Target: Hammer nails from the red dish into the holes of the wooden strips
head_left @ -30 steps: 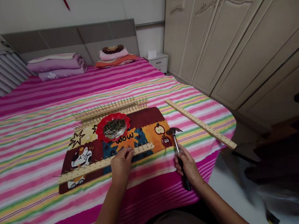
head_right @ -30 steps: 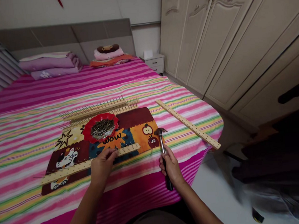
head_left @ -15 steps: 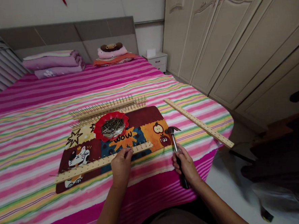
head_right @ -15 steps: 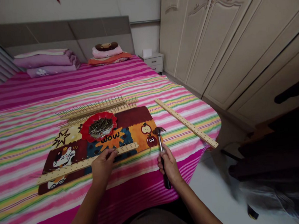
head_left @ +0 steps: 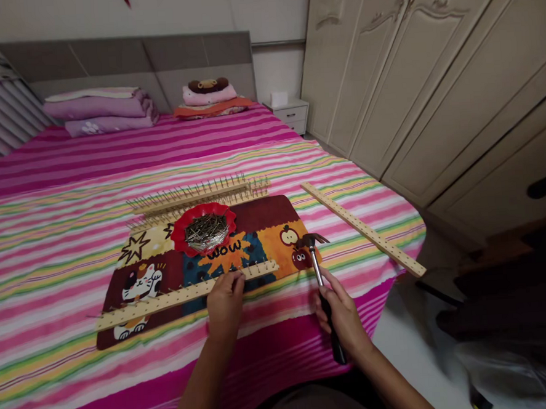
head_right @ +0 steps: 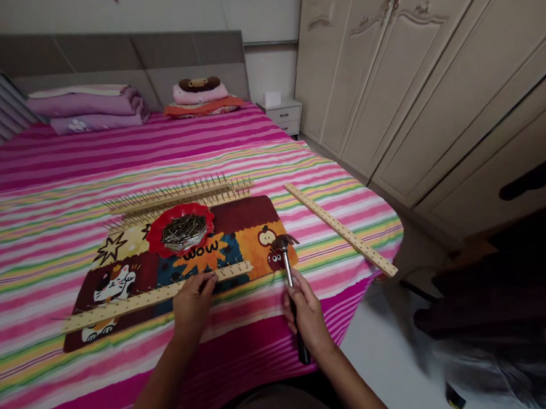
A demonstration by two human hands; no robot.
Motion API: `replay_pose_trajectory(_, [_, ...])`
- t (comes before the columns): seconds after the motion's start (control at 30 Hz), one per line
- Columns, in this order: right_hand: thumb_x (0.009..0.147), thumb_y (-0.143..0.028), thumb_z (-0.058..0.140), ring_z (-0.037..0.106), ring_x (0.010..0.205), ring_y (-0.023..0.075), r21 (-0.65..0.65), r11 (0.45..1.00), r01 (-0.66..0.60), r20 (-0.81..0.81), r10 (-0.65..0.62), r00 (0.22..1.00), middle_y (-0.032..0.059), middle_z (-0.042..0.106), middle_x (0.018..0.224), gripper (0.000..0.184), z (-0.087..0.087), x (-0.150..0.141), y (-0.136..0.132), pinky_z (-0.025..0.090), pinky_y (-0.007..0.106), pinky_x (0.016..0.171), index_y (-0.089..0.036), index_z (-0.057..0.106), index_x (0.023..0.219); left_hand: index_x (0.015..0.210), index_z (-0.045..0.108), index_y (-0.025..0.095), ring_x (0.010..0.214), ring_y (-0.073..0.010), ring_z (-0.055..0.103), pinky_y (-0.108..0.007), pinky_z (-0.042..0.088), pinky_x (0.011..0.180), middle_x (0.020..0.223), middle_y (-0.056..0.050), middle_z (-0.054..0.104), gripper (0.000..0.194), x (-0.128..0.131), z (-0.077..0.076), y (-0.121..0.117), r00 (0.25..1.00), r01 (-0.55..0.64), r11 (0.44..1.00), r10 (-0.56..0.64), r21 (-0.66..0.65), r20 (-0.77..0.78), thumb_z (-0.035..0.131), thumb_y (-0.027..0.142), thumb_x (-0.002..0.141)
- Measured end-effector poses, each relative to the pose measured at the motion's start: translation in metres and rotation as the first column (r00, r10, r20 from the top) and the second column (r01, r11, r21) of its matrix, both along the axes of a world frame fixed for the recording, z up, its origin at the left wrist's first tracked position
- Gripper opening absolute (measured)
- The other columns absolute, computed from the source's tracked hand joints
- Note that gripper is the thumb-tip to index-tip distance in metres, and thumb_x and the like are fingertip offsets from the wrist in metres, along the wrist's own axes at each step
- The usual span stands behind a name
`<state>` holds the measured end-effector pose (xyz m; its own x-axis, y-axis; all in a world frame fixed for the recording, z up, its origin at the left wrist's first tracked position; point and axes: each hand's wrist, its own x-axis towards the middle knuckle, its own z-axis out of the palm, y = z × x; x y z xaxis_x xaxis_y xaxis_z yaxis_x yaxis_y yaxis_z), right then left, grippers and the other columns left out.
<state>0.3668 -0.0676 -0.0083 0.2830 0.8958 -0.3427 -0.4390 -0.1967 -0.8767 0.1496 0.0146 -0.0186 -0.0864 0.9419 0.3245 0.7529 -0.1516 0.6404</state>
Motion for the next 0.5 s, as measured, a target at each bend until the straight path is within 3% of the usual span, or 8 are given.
replay_pose_trajectory(0.1, [0.08, -0.033, 0.055, 0.039, 0.037, 0.0053, -0.019, 0.987, -0.162, 0.027, 0.162, 0.986, -0.0072, 0.053, 0.061, 0.056, 0.029, -0.007, -0.009, 0.026, 0.013, 0.029, -0.028, 0.043, 0.135, 0.077, 0.066, 0.023, 0.076, -0.0164, 0.063, -0.026, 0.047, 0.071, 0.078, -0.002, 0.068, 0.018, 0.0, -0.003, -0.002, 1.0, 0.017, 0.999, -0.018, 0.035, 0.002, 0.051, 0.033, 0.081])
replay_pose_trajectory(0.23, [0.082, -0.035, 0.052, 0.038, 0.035, 0.0055, -0.067, 0.91, -0.408, 0.052, 0.412, 0.91, -0.007, 0.053, 0.059, 0.053, 0.058, -0.02, -0.013, 0.024, 0.014, 0.028, -0.028, 0.046, 0.134, 0.076, 0.065, 0.022, 0.076, -0.0163, 0.062, -0.026, 0.046, 0.072, 0.078, -0.002, 0.067, 0.019, 0.001, -0.002, -0.003, 1.0, 0.014, 1.0, -0.014, 0.023, -0.002, 0.05, 0.033, 0.082])
replay_pose_trajectory(0.37, [0.082, -0.032, 0.053, 0.034, 0.035, 0.0054, -0.102, 0.863, -0.496, 0.098, 0.504, 0.858, -0.0084, 0.047, 0.053, 0.05, 0.068, -0.035, -0.011, 0.023, 0.015, 0.031, -0.028, 0.051, 0.131, 0.078, 0.065, 0.022, 0.077, -0.0163, 0.061, -0.025, 0.045, 0.072, 0.078, -0.002, 0.066, 0.017, 0.002, 0.0, -0.005, 1.0, 0.017, 1.0, -0.017, -0.019, -0.011, 0.05, 0.029, 0.082])
replay_pose_trajectory(0.5, [0.082, -0.028, 0.053, 0.033, 0.037, 0.0061, -0.095, 0.86, -0.501, 0.142, 0.51, 0.848, -0.0089, 0.044, 0.05, 0.048, 0.066, -0.042, -0.009, 0.023, 0.016, 0.033, -0.027, 0.054, 0.129, 0.076, 0.063, 0.022, 0.075, -0.016, 0.06, -0.025, 0.044, 0.07, 0.077, -0.003, 0.065, 0.015, 0.002, 0.0, -0.006, 1.0, 0.01, 0.999, -0.011, -0.036, -0.013, 0.05, 0.027, 0.081])
